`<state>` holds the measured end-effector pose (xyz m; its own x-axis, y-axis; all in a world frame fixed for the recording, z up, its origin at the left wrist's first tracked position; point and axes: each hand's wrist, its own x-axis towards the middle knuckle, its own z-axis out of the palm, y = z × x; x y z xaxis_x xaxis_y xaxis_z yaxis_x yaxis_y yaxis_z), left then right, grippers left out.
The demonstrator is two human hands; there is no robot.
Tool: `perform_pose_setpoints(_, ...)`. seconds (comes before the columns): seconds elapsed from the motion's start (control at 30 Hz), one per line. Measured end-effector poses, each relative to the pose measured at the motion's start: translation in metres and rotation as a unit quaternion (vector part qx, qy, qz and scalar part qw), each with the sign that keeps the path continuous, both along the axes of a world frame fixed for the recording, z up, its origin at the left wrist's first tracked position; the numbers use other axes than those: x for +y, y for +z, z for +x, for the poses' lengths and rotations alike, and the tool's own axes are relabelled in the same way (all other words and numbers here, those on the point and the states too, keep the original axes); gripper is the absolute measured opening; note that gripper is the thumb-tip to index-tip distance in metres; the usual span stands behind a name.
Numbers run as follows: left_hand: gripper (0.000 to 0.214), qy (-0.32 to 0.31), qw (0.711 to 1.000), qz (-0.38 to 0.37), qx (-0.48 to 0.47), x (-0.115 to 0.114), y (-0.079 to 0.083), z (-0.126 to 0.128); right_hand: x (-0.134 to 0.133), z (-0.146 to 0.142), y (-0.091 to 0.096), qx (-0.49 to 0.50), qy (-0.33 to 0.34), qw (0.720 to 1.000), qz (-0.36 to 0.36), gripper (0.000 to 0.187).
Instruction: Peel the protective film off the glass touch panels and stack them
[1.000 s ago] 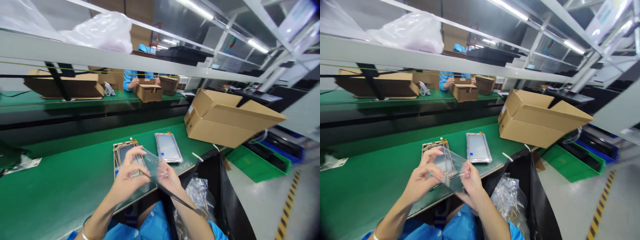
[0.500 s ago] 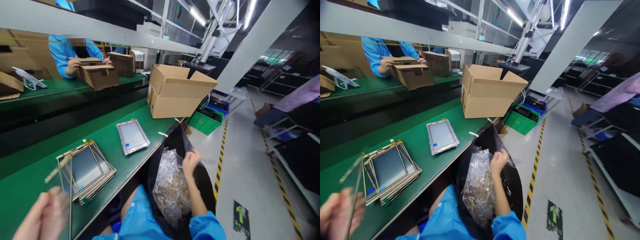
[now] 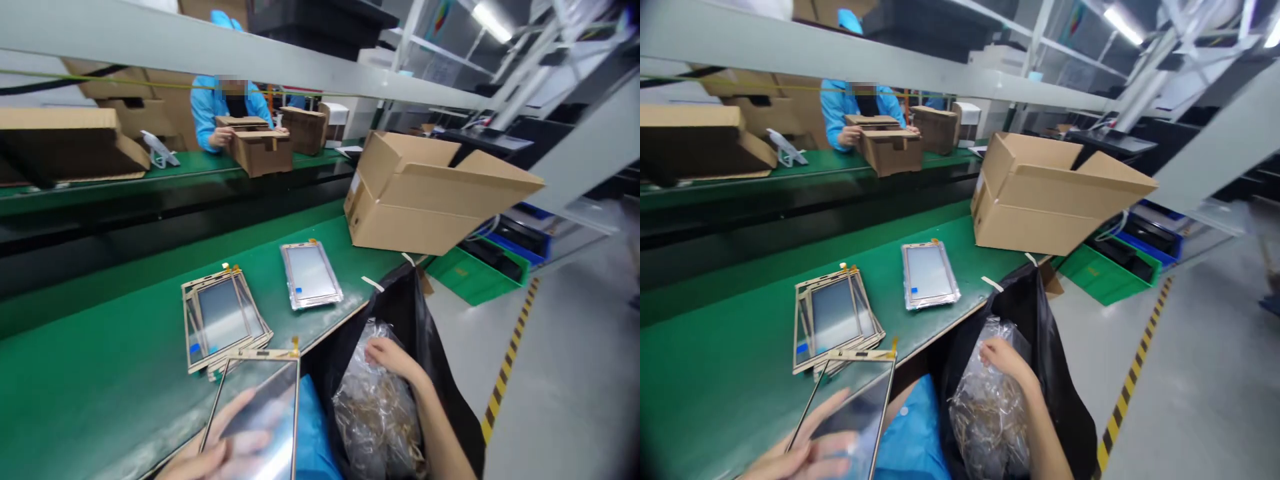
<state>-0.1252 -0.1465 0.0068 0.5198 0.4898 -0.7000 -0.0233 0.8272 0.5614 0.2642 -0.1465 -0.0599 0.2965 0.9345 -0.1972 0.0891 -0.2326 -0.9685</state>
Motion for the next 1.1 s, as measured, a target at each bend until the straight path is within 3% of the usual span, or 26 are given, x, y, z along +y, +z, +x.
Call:
perform_pose_setpoints(0.1, 0.047, 0.007, 0.997, 0.061, -0.041, 0.015, 0.010, -0.001, 0.006, -0.039, 0.034, 0.069, 0.115, 0.991, 0.014, 0.037)
perform_pose_setpoints(0.23, 0.055, -0.016, 0.982, 0.188, -0.025, 0.029, 0.014, -0.005, 0.041, -0.119, 0.073, 0.209, 0.260, 0.943, 0.002, 0.047)
perform_pose_setpoints(0.3, 0.057, -0.029, 0.973, 0.230, -0.008, 0.027, 0.012, -0.011, 0.059, -0.147, 0.086, 0.210, 0.319, 0.924, -0.029, 0.053)
perform_pose_setpoints(0.4, 0.055, -0.017, 0.970, 0.241, -0.008, 0.018, 0.007, -0.022, 0.071, -0.164, 0.098, 0.143, 0.381, 0.913, -0.028, 0.055)
perform_pose_setpoints(0.5, 0.049, 0.010, 0.974, 0.224, -0.024, 0.014, 0.004, -0.028, 0.068, -0.170, 0.100, 0.065, 0.372, 0.926, 0.007, 0.044)
perform_pose_setpoints(0.7, 0.050, 0.032, 0.967, 0.244, -0.071, 0.016, 0.006, -0.034, 0.054, -0.182, 0.077, 0.026, 0.200, 0.977, 0.065, 0.040)
perform_pose_setpoints(0.8, 0.056, 0.002, 0.966, 0.249, -0.073, 0.015, 0.006, -0.040, 0.057, -0.176, 0.070, -0.026, 0.217, 0.973, 0.073, 0.038)
perform_pose_setpoints(0.87, 0.056, -0.016, 0.967, 0.249, -0.050, 0.012, 0.007, -0.044, 0.062, -0.172, 0.075, -0.121, 0.257, 0.952, 0.110, 0.032)
perform_pose_setpoints(0.97, 0.054, -0.032, 0.967, 0.252, -0.017, 0.008, 0.014, -0.047, 0.071, -0.175, 0.097, -0.247, 0.303, 0.899, 0.195, 0.018)
perform_pose_setpoints(1.1, 0.051, -0.066, 0.963, 0.261, 0.017, 0.003, 0.028, -0.048, 0.082, -0.191, 0.132, -0.299, 0.433, 0.812, 0.251, 0.017)
